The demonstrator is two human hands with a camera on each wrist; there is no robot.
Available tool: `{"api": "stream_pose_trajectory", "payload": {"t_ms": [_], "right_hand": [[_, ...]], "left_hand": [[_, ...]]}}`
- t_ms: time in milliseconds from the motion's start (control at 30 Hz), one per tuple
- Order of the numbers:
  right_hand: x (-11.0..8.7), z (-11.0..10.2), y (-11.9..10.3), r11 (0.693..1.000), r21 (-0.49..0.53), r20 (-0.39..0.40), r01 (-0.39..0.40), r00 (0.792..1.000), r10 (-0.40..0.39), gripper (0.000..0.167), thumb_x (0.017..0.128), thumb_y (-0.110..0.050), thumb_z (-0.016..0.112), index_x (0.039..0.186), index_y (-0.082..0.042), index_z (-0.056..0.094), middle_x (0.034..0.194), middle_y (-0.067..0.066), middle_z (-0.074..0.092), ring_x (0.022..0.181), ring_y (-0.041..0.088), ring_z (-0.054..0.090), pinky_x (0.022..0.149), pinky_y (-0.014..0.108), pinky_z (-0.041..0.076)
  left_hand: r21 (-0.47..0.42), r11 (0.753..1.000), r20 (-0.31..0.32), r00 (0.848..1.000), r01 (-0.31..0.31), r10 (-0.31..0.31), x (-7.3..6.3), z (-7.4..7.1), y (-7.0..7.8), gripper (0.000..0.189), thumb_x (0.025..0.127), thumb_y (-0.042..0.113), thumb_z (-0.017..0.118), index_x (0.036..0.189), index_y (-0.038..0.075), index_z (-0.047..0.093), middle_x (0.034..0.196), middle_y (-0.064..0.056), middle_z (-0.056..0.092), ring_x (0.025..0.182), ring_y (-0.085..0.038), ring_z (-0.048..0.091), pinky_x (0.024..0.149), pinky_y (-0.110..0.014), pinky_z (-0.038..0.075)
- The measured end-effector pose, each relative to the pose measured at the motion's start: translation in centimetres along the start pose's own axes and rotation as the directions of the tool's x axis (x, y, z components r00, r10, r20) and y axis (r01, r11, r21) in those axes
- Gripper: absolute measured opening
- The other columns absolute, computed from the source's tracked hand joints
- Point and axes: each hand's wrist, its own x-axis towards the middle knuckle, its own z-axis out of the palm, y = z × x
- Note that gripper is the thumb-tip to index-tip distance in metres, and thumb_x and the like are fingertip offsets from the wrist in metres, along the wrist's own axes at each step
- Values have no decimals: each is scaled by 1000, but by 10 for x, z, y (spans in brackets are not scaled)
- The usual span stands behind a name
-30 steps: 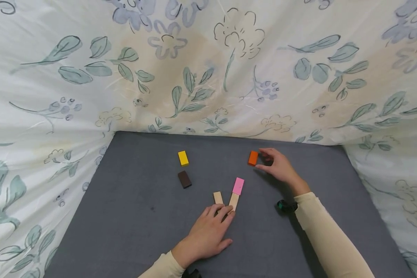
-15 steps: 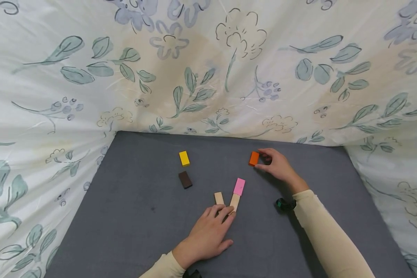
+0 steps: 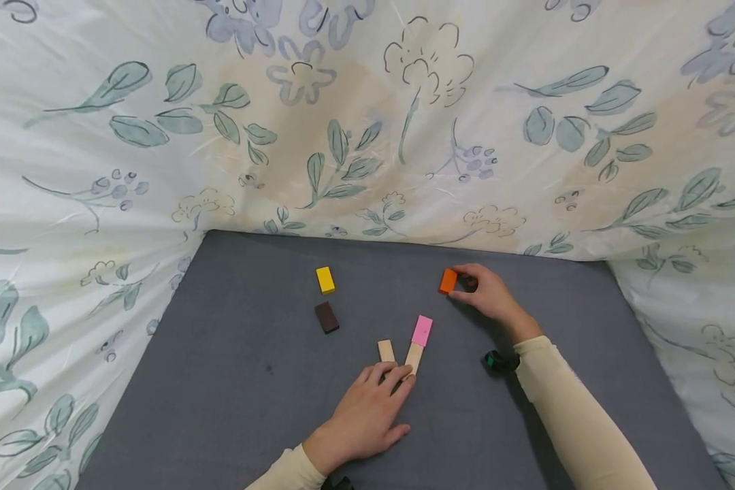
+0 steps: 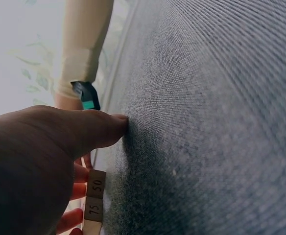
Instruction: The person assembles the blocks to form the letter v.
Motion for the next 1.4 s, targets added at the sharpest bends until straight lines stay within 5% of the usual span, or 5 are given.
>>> {"api": "stream_pose_trajectory", "payload": {"t_ms": [700,1400], "right_hand": [[-3,-3,-1,999,-36,-39,-18,999,16,59,96,-18,85,148,1,64,139,26,63,114,42,62,98,62,52],[-16,4,-12,1000,-7,-67,-11,998,10,62,95,-22,88,147,1,64,141,26,62,118,44,63,102,63,51]], "left_hand": [[22,1000,-41,999,-8,9,3,-2,3,73,97,58,78,155,16,59,161,-2,47,142,-24,45,115,-44,45],[15,1000,-3,1000,-4,4,-1,1,1,73,99,58,76,157,17,57,162,-2,46,144,-23,43,116,-44,43]]}}
